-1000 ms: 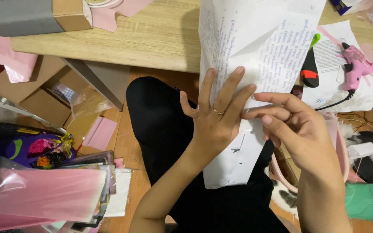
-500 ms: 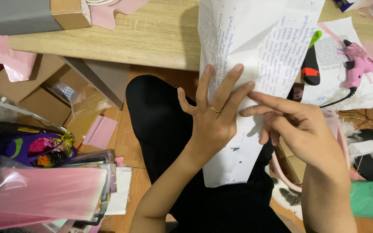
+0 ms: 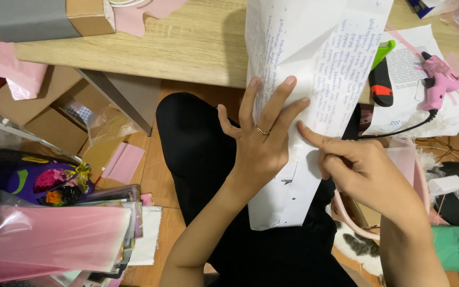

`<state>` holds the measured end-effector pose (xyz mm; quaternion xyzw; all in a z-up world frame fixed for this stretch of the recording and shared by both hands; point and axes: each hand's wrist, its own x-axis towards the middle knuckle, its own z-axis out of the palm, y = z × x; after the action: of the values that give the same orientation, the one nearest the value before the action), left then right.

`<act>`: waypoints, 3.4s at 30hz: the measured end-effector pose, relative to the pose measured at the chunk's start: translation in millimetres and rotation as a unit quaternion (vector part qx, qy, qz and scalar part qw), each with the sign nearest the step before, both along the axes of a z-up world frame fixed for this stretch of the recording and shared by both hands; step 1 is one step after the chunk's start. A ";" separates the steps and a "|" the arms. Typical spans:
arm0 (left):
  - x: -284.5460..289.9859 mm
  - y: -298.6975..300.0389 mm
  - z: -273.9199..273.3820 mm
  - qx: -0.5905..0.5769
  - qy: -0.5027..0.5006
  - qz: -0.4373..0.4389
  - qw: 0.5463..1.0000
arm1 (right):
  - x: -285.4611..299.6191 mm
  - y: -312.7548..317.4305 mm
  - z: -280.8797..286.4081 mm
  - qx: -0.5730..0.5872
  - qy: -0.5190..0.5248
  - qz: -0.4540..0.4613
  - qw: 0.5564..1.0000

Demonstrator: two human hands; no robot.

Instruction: The person folds a long sheet of white paper in half lengthwise and then folds the ends inward to create a smaller rectangular packet. They then pick up a second sheet of paper and place it on top of the folded packet.

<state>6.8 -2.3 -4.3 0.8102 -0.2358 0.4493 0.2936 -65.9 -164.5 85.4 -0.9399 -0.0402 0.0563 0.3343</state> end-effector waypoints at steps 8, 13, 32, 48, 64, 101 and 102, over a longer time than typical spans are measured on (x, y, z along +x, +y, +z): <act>0.4 0.0 -1.0 -0.006 0.006 -0.002 1.000 | -22.4 20.0 -16.1 -0.225 -0.009 -0.004 0.974; 1.0 4.4 1.1 -0.008 -0.001 0.001 1.000 | -33.5 14.5 -34.7 -0.223 0.064 0.027 0.972; -3.6 17.4 52.7 -0.329 0.492 -0.272 0.758 | 90.4 -28.6 -112.6 0.462 -0.164 -0.048 0.870; 54.7 50.0 -44.5 -0.383 0.453 -0.463 0.659 | 28.2 -13.5 -112.2 0.133 -0.375 -0.140 0.907; 38.0 36.5 28.1 -0.248 0.341 -0.417 0.805 | 29.4 -48.6 -56.5 0.387 -0.256 -0.207 0.861; -39.0 50.0 41.1 -0.082 0.136 -0.315 0.936 | 0.2 -98.2 -71.5 0.336 -0.344 0.067 0.874; -39.4 51.1 41.9 -0.066 0.131 -0.305 0.941 | -2.9 -85.9 -49.9 0.286 -0.353 0.125 0.882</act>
<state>-32.5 48.9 37.6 0.7300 -0.4010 0.2428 0.4974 -68.8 -250.4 35.4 -0.7482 -0.2870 -0.2515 0.5428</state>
